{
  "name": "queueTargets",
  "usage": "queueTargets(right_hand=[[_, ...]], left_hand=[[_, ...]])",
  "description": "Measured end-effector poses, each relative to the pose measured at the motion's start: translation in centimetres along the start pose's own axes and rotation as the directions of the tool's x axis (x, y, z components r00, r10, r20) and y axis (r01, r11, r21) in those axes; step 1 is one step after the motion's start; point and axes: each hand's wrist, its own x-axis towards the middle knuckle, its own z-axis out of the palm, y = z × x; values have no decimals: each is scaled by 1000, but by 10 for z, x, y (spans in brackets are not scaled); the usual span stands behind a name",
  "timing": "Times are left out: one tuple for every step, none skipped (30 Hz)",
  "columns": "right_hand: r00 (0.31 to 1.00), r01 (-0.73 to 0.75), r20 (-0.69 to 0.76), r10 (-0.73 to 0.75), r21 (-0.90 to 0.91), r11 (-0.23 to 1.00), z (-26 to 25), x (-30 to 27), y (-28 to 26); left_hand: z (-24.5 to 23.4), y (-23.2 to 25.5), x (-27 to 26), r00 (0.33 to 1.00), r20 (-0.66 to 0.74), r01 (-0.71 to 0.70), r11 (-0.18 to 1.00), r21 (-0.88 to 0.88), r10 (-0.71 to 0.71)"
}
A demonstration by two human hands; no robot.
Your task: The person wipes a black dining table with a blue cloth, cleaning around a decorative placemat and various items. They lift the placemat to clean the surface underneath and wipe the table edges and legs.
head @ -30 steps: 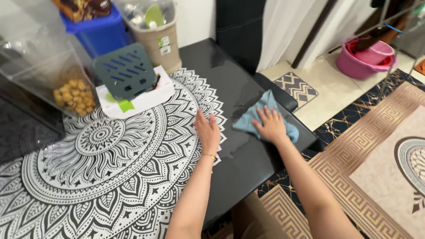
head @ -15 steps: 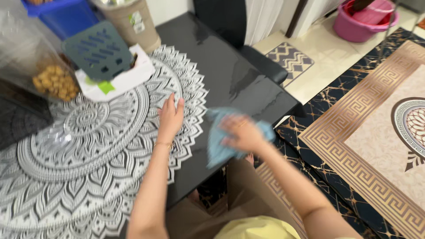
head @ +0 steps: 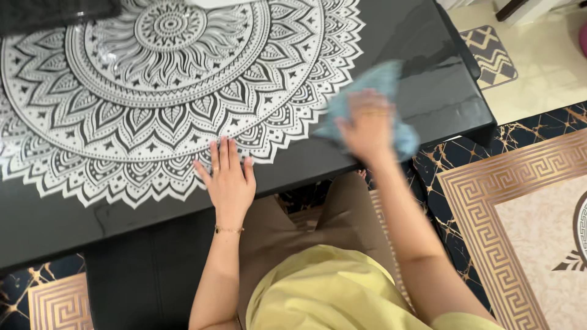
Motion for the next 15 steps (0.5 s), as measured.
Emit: queueTargets(right_hand=[[996,85,-34,-86,-22,996,-1,1,-47],[958,249,-149,-246,4,968,-6,-8,-88],[944,327,-102,-313,174,929,-11,-17,-120],[912,409,-100,-397,174,896,-15,-27,-150],[873,488,-97,-479,175,855,-19,-34,-168],[852,522,-94,-514,192,831,-23,-40,-171],[829,558,-93,-552,211,802,-27,-50,-171],[803,593,-92,-589,231,772,-29,-57,-163],[823,564,-102,-559,275,779,-32,-59,-147],[842,534,-111,-528,320,783,-35,-60,-123],[884,464,-112,-454,326,824,-37,-60,-97],[920,391,-113,-376,332,858,-39,-60,-65],[910,390,-218,-353,162,906,-40,-57,-31],[961,234,-214,-177,281,931,-41,-58,5],[956,230,-196,-220,31,973,-41,-52,45]], left_hand=[[3,0,2,1000,-12,-2,1000,-6,2],[4,0,3,1000,-24,-5,1000,-12,5],[5,1,4,1000,-31,-5,1000,-14,4],[4,1,5,999,-38,-4,1000,-17,4],[4,1,7,999,-46,-3,1000,-18,2],[4,2,10,999,-38,2,1000,-28,-3],[2,1,8,999,-31,12,999,-35,-13],[0,1,6,999,-24,21,999,-41,-22],[-3,0,5,999,-38,15,999,-40,-17],[-5,0,4,999,-52,9,999,-39,-11],[-7,1,3,998,-66,2,999,-38,-4],[-9,2,2,997,-67,-41,998,-43,38],[-10,4,2,994,-71,-85,995,-50,82],[-12,6,1,989,-76,-130,990,-57,126],[-15,6,1,964,-63,-261,962,-76,257]])
